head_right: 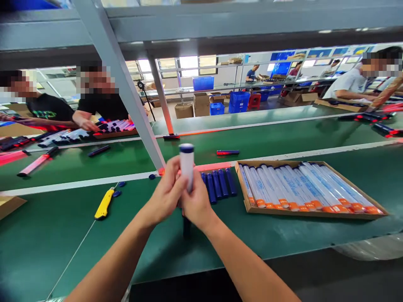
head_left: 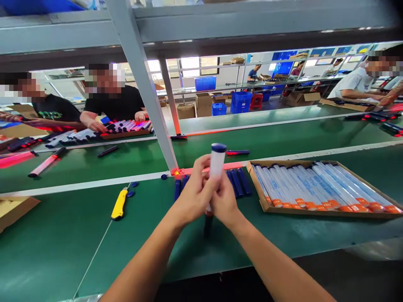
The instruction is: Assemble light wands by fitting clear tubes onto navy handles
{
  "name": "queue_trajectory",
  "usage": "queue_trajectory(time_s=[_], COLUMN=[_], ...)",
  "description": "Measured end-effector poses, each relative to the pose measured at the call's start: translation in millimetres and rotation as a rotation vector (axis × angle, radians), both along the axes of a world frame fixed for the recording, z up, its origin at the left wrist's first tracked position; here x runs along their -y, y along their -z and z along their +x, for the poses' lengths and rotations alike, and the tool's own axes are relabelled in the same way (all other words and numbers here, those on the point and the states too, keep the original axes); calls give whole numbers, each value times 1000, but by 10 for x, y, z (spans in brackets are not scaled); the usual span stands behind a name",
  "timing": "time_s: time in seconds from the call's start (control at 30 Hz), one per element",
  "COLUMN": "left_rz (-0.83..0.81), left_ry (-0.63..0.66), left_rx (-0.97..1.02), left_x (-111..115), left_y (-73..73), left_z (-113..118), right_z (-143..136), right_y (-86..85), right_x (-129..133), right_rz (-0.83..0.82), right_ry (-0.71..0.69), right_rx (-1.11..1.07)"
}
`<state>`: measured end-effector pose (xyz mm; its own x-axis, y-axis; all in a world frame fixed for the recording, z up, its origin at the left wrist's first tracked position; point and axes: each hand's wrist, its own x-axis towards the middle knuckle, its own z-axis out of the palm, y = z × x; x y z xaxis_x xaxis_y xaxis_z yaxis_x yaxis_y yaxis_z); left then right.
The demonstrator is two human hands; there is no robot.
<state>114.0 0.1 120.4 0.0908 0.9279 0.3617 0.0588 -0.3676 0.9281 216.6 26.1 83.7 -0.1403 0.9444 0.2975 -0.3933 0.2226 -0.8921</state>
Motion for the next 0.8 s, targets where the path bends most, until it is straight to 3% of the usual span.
queue_trajectory(time_s=[0.1,0.13,0.17,0.23,0.33,0.47,0.57,0.67,0.8], left_rz=[-307,-485,-630,-797,-698,-499,-405,-378,-442], left_ry=[107,232,277,242,-41,-228,-282,-424,-519], left_rx=[113,83,20,-123,-304,-644,-862,-1010,-1162], left_x=[220,289,348,421,416,185,-347,-1236,-2339], left_y=[510,674,809,963,931,662,416,236,244], left_z=[38,76,124,233,349,310,151,-114,-520], right_z=[137,169,188,185,135,172,388,768,1452], right_y=[-38,-44,-46,-41,-32,-71,-114,-73,191], right_x=[-149,-184,-207,-227,-244,-411,-629,-791,-866], right_rz=[-149,-195,-231,-269,-293,-261,-137,-73,-119], right_ry=[-23,-48,-70,-47,122,231,268,394,464], right_rx=[-163,-216,-251,-279,-305,-370,-248,-43,174])
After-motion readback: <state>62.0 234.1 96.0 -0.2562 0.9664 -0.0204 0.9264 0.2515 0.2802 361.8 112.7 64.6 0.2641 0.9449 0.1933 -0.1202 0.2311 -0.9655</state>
